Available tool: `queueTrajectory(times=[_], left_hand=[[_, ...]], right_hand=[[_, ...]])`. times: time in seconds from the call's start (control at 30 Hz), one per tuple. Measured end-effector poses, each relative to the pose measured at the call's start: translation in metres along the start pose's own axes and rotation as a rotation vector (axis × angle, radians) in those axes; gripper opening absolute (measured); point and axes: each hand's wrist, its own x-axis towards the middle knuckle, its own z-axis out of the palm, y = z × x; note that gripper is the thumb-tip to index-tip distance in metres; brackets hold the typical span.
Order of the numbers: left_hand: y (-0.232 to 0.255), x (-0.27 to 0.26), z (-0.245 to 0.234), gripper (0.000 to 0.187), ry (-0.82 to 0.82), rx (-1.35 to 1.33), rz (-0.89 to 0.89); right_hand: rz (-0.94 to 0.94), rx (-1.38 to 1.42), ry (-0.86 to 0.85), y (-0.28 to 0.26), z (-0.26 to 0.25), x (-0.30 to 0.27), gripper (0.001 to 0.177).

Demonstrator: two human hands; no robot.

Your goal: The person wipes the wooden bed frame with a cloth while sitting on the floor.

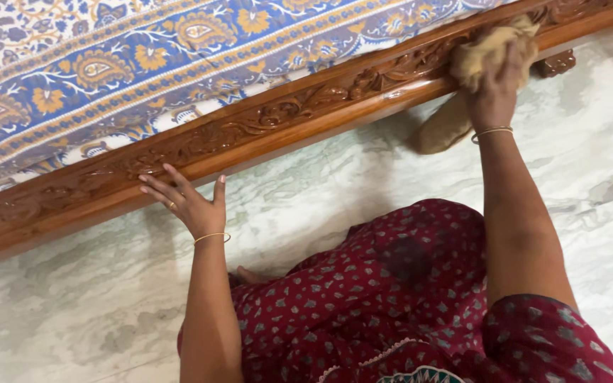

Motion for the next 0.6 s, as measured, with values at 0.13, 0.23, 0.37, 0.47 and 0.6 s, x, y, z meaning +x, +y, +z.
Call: queueTrajectory(times=[0.13,0.23,0.37,0.47,0.6], left_hand=[[-0.003,0.000,-0.001,0.122,0.044,0.015,0.057],[-0.004,0.001,-0.005,0.121,-0.004,0.040,0.023],[-0.004,0.002,-0.008,0.122,-0.027,0.022,0.024],[-0.004,0.001,-0.007,0.123,-0.010,-0.001,0.044],[-0.007,0.003,-0.012,0.123,-0.032,-0.011,0.053]], right_hand=[[0.152,0.101,0.073,0.030,0.016,-0.009,0.055],[0.400,0.255,0.200,0.035,0.013,0.008,0.057],[0.646,0.503,0.399,0.007,0.014,0.040,0.062],[0.728,0.641,0.514,-0.039,0.035,0.050,0.067],[0.775,0.732,0.555,-0.140,0.080,0.046,0.073]])
